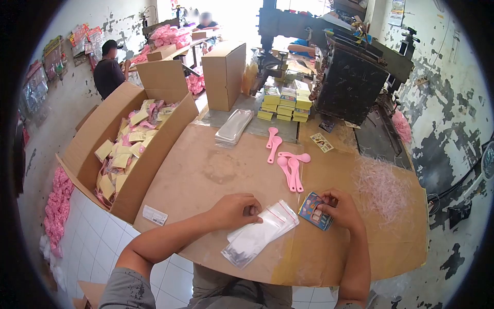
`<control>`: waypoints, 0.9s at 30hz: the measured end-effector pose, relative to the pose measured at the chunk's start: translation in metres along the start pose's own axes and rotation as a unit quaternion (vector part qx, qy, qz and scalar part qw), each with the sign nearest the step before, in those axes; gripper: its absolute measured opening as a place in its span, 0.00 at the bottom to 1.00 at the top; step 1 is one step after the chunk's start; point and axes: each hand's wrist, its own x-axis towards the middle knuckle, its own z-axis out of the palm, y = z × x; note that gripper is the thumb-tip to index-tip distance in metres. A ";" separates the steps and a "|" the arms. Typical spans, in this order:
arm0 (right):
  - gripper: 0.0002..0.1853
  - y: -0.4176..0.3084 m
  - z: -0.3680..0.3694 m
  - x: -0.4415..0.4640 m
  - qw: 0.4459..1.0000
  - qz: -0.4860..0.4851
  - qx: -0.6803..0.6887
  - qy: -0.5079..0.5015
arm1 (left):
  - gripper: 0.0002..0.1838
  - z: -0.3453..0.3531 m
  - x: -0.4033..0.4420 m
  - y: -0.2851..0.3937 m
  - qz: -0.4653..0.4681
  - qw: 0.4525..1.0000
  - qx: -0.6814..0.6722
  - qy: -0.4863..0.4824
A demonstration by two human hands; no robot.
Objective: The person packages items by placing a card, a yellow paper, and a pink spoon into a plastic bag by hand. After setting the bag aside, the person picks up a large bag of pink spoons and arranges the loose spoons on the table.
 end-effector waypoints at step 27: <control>0.11 -0.053 0.073 -0.015 0.939 -0.311 -0.144 -0.020 | 0.08 -0.006 0.005 0.001 -0.126 0.910 -0.395 0.032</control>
